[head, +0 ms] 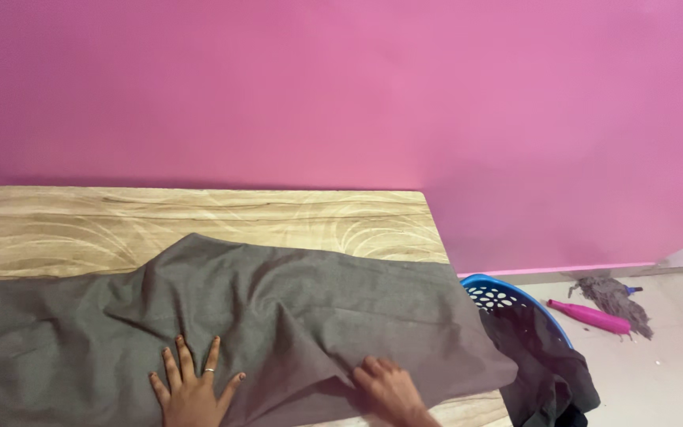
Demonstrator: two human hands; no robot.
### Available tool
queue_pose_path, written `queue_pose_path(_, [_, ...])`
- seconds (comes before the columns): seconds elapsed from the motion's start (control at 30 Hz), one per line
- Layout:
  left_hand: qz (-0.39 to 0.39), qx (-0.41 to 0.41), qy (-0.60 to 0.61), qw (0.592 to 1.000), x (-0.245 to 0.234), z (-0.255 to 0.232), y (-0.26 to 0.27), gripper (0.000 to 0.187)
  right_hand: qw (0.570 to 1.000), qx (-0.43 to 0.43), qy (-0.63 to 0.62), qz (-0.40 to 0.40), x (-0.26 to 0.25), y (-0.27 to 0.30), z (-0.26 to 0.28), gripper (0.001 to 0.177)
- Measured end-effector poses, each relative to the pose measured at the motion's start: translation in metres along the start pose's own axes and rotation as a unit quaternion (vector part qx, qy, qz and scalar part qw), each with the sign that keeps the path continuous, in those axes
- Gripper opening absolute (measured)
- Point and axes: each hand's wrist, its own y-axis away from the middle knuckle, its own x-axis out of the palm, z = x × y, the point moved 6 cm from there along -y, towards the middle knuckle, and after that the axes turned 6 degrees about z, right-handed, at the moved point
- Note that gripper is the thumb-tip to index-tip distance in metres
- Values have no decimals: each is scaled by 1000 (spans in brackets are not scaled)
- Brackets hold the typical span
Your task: The person takes a pair of trousers from a laundry basket and lays them on a table. They smooth the fabric by hand, fold the legs together, and then fold the trousers into a smaller rectangle before placing them inside an open suitcase.
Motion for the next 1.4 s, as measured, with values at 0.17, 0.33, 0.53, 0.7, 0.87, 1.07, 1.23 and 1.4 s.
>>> queue_pose_path(0.17, [1,-1,-8,1000,2,2,0,94,982,-3,161,-102,-67,25,-62,25])
queue_pose_path(0.33, [31,-4,-15,999,10,2,-5,95,993,34,115,-14,-80,66,-100,32])
queue_pose_path(0.53, [22,-22,24,999,22,1,-9,98,817,433,-252,-286,-44,170,-216,49])
queue_pose_path(0.7, [8,-31,66,997,25,-1,-13,96,704,652,-219,-176,-7,225,-256,84])
queue_pose_path(0.87, [39,-41,49,997,20,-1,-12,98,779,537,-119,-302,-78,210,-252,72])
queue_pose_path(1.07, [104,-32,24,994,4,-5,-4,98,775,502,-11,-384,-155,227,-268,65])
queue_pose_path(1.23, [127,-16,29,991,-6,-8,2,109,795,580,14,-175,-93,219,-300,88])
queue_pose_path(1.4, [153,8,11,988,-14,-6,5,106,842,531,19,-92,-38,182,-262,73])
